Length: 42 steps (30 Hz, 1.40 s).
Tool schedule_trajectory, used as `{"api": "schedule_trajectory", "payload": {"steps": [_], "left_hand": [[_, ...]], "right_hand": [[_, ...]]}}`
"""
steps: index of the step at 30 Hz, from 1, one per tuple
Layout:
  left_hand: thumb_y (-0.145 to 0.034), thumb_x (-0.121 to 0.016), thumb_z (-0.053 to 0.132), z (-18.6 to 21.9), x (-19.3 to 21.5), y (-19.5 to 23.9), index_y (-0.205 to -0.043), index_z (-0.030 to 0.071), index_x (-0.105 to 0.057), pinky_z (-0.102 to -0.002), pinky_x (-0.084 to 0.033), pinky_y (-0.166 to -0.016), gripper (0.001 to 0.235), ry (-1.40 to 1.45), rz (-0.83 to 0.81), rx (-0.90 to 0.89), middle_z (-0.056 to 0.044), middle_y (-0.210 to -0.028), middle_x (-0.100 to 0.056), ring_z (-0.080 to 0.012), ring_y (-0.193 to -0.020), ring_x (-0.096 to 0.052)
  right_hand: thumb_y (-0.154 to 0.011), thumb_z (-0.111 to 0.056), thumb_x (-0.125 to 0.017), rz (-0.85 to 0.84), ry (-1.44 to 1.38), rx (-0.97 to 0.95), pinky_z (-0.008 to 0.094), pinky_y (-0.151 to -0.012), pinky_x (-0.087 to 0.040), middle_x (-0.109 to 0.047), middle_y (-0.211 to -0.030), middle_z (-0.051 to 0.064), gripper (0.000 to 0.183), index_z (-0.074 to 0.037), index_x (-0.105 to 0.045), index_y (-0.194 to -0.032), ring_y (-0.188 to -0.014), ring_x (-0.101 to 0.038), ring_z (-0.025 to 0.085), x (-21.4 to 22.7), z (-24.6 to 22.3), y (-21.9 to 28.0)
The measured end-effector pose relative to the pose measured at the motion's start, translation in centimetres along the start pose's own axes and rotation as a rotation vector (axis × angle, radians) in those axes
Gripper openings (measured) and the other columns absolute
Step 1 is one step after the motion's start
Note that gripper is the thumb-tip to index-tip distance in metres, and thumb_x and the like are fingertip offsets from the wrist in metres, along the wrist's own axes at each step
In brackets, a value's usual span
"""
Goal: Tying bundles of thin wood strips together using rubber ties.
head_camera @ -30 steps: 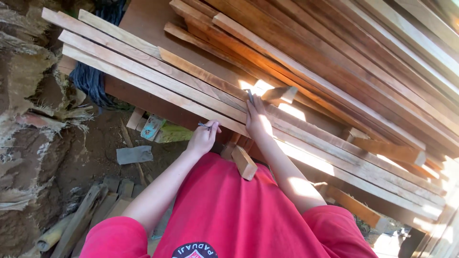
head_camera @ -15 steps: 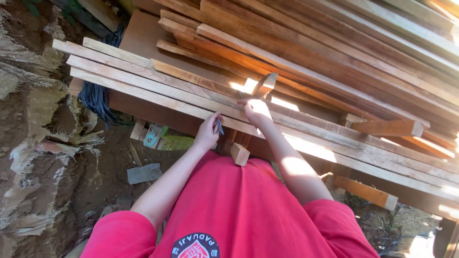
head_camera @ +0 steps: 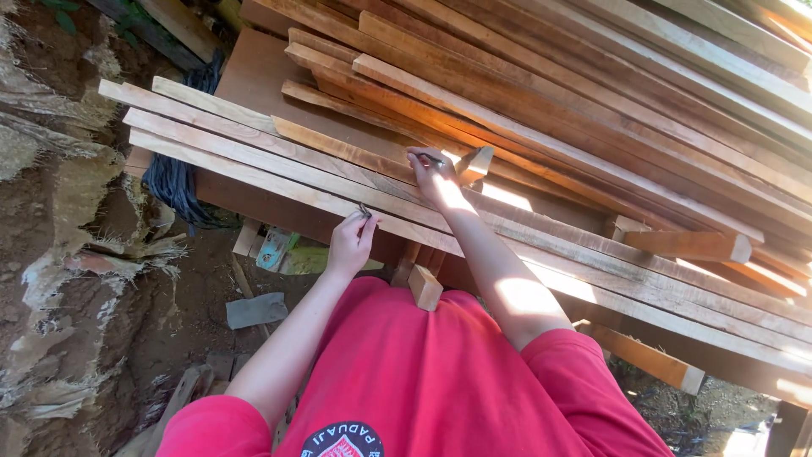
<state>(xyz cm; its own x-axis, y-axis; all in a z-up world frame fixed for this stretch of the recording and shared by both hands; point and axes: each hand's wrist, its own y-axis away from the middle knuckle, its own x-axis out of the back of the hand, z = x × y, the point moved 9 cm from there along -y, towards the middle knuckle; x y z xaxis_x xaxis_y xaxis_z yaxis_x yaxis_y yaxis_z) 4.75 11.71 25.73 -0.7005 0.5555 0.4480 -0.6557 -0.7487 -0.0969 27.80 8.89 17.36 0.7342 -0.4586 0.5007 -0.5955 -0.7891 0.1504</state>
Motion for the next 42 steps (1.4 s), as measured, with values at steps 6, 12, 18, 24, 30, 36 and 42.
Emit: {"api": "schedule_trajectory", "payload": {"steps": [6,12,18,24,30,36,42], "left_hand": [[-0.105,-0.062,0.019,3.4,1.4,-1.7,-0.093,0.015,-0.079,-0.038,-0.056,-0.073,0.021,0.031,0.072,-0.15,-0.004,-0.077,-0.065,-0.0301,-0.077,-0.069],[-0.101,-0.069,0.023,6.8,-1.4,-6.3,-0.083,0.016,-0.07,-0.036,-0.051,-0.071,0.019,-0.163,0.004,-0.351,0.002,-0.08,-0.064,-0.0245,-0.075,-0.066],[-0.105,-0.064,0.03,-1.1,-5.1,-12.4,-0.079,0.002,-0.067,-0.056,-0.051,-0.087,0.038,-0.221,0.012,0.078,-0.013,-0.124,-0.064,-0.0445,-0.103,-0.064],[-0.1,-0.061,0.041,-10.5,-10.8,-14.3,-0.077,0.022,-0.076,-0.048,-0.055,-0.077,0.033,-0.21,-0.213,0.312,-0.01,-0.076,-0.072,-0.0395,-0.09,-0.07],[-0.097,-0.059,0.047,-10.6,-10.8,-14.7,-0.078,0.029,-0.076,-0.046,-0.055,-0.08,0.031,-0.356,-0.319,0.373,-0.005,-0.079,-0.074,-0.035,-0.092,-0.072],[-0.107,-0.062,0.018,-3.9,-7.0,-15.3,-0.136,-0.002,-0.065,-0.056,-0.04,-0.112,0.035,0.104,0.015,-0.068,-0.032,-0.139,-0.058,-0.0496,-0.132,-0.051],[-0.102,-0.067,0.045,-7.5,-6.4,-11.1,-0.138,0.011,-0.064,-0.067,-0.028,-0.114,0.049,-0.36,0.128,0.074,-0.013,-0.146,-0.059,-0.046,-0.139,-0.045]], "right_hand": [[-0.098,-0.035,-0.072,-0.019,0.067,-0.057,0.039,-0.103,-0.055,-0.07,-0.116,0.004,0.021,-0.019,-0.079,-0.111,-0.115,-0.067,0.028,-1.4,1.5,-0.8],[-0.1,-0.037,-0.069,-0.013,0.079,-0.061,0.043,-0.089,-0.058,-0.077,-0.098,0.012,0.028,-0.012,-0.08,-0.107,-0.101,-0.073,0.031,-2.1,2.2,-1.7],[-0.099,-0.022,-0.063,-0.083,0.129,0.097,0.042,-0.083,-0.054,-0.067,-0.084,0.01,0.018,-0.016,-0.076,-0.088,-0.093,-0.067,0.031,-2.0,-0.5,-2.0],[-0.091,-0.016,-0.067,-0.101,0.175,0.196,0.039,-0.083,-0.055,-0.061,-0.081,0.008,0.012,-0.013,-0.065,-0.079,-0.097,-0.065,0.029,-1.1,-3.0,-1.5],[-0.09,-0.019,-0.069,-0.18,0.033,0.103,0.043,-0.082,-0.053,-0.062,-0.079,0.012,0.017,-0.01,-0.063,-0.077,-0.092,-0.065,0.033,-1.6,-2.1,-2.3],[-0.103,-0.024,-0.06,-0.167,-0.038,-0.047,0.042,-0.082,-0.055,-0.069,-0.08,0.012,0.025,-0.012,-0.071,-0.085,-0.091,-0.069,0.032,-2.5,2.2,-2.3],[-0.108,-0.024,-0.054,-0.184,-0.12,-0.089,0.041,-0.087,-0.054,-0.069,-0.083,0.016,0.029,-0.01,-0.069,-0.086,-0.093,-0.071,0.03,-1.2,-0.6,-1.7]]}}
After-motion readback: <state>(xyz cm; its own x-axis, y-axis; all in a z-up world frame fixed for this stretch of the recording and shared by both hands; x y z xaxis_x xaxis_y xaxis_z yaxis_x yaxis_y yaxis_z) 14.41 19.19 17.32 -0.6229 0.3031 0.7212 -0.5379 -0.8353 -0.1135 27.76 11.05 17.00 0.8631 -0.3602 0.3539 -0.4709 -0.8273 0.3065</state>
